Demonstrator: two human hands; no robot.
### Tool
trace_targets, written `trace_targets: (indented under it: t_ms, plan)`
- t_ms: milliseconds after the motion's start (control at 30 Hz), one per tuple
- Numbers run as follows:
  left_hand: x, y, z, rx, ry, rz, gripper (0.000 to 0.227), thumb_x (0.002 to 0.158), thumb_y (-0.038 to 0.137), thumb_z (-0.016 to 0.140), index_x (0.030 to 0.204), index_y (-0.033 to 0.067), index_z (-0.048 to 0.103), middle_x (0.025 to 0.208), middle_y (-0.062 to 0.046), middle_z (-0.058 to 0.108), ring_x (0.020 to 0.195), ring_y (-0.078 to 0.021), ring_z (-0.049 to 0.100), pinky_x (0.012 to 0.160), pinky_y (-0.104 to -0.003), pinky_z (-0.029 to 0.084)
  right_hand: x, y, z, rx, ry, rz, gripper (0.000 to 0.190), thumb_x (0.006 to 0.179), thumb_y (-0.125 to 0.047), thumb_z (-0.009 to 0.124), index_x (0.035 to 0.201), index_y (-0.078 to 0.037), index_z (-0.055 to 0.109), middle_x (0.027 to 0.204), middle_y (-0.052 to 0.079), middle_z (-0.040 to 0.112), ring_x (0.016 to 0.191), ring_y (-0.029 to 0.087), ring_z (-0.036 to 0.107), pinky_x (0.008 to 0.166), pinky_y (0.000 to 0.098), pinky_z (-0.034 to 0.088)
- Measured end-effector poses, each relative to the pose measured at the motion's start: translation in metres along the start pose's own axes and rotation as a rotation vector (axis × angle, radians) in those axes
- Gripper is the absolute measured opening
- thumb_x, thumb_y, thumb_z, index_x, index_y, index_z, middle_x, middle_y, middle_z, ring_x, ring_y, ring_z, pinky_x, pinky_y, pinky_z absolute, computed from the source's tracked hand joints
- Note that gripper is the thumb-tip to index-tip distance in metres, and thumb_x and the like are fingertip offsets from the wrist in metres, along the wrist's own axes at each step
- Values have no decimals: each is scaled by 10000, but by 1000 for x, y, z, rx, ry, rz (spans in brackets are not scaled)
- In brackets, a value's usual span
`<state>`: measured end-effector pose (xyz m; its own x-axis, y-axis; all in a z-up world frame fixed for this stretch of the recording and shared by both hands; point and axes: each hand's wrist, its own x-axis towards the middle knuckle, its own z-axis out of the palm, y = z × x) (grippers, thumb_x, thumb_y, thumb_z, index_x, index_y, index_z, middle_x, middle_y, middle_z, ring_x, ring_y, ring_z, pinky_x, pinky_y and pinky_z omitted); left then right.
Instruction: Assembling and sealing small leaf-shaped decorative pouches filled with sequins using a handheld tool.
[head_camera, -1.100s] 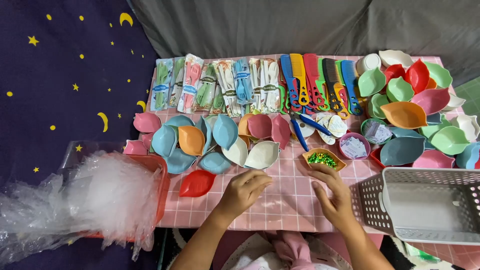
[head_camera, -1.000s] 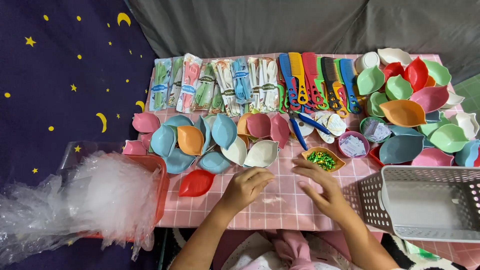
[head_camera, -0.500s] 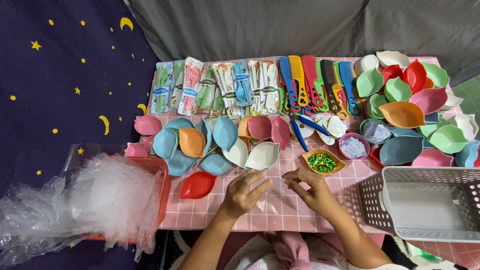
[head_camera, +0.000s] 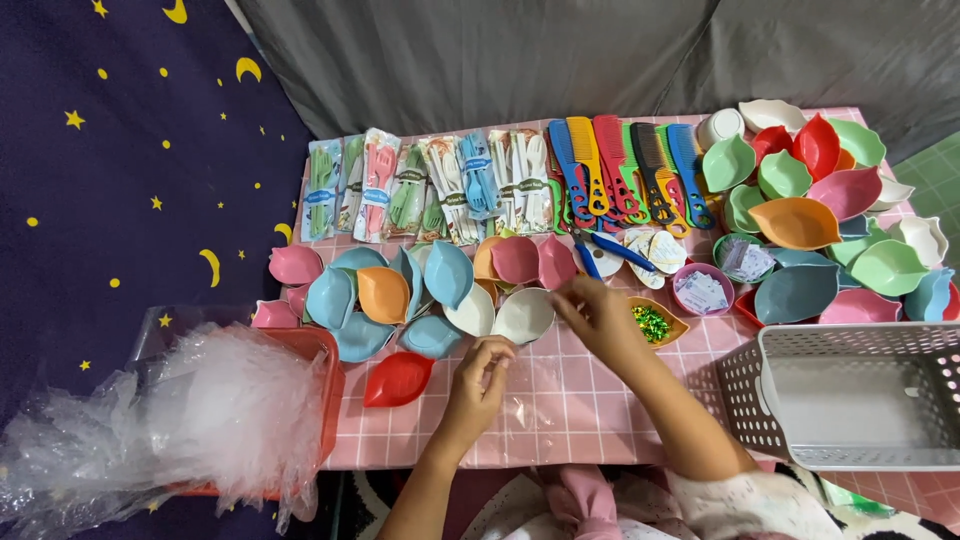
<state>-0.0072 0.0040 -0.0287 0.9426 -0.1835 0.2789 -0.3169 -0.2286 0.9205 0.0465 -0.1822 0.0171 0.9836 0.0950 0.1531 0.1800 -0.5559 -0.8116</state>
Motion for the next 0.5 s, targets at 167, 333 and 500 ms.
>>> trace_targets:
  t_ms: [167, 333, 500]
  plan:
    - [3, 4, 1, 7, 31, 64, 150, 834, -28, 431, 835, 97, 514, 872, -70, 568, 779, -227, 571, 696, -329, 484, 44, 24, 31, -195, 32, 139, 198, 815, -256, 636, 895, -77, 617, 697, 95, 653, 632, 258, 644, 603, 348, 505]
    - [3, 4, 1, -3, 29, 82, 166, 834, -33, 415, 835, 101, 513, 875, -70, 579, 794, -225, 576, 720, -328, 476, 59, 41, 46, -239, 69, 187, 256, 793, -289, 668, 801, -39, 615, 621, 118, 637, 595, 272, 641, 574, 336, 508]
    - [6, 3, 3, -1, 8, 96, 166, 841, -24, 412, 851, 94, 528, 865, -79, 590, 811, -243, 589, 738, -336, 472, 57, 38, 40, -275, 105, 237, 173, 755, -200, 646, 742, -29, 624, 590, 131, 623, 621, 328, 634, 612, 393, 512]
